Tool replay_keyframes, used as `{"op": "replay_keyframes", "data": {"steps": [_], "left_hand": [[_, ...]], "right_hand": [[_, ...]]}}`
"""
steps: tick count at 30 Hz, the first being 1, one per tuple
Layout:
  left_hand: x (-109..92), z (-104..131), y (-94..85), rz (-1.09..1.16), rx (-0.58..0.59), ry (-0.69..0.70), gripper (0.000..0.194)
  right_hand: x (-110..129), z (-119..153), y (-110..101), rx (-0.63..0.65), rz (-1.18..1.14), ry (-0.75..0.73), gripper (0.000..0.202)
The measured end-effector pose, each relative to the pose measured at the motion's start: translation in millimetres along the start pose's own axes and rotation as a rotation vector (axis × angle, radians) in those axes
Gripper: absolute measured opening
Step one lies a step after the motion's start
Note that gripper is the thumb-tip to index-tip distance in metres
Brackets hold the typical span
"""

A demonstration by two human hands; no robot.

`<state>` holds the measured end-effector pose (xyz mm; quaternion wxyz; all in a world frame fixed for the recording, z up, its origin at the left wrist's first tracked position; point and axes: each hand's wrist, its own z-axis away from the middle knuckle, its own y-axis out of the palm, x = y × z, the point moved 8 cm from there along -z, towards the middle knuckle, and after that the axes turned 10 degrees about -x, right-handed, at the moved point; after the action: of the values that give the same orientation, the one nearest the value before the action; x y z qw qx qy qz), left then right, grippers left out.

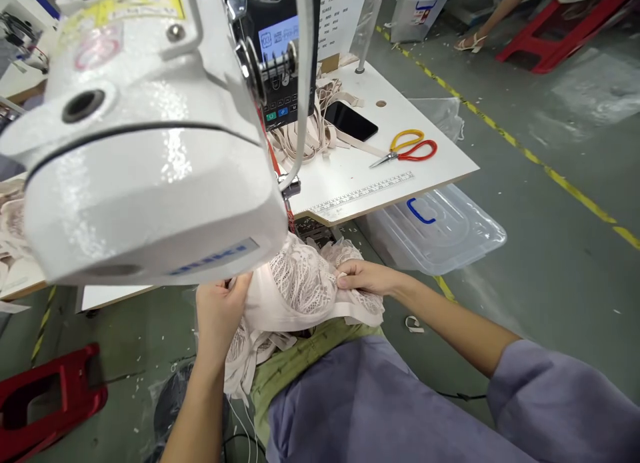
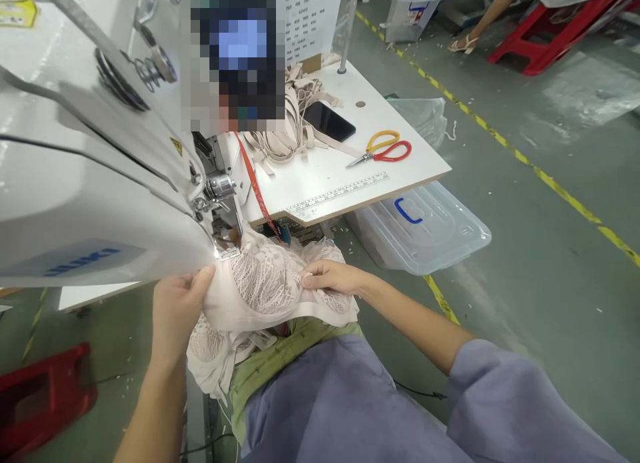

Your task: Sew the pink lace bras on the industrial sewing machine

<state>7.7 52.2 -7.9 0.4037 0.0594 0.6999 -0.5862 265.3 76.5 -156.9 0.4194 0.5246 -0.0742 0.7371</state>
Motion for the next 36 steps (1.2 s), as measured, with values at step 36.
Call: {"op": "replay_keyframes", "data": {"steps": [36], "left_hand": [[-41.7, 13.4, 2.6, -0.039, 0.227, 0.4, 0.046]], "right_hand": [[161.4, 0.0, 71.2, -0.236, 0.714, -0.484, 0.018]]}}
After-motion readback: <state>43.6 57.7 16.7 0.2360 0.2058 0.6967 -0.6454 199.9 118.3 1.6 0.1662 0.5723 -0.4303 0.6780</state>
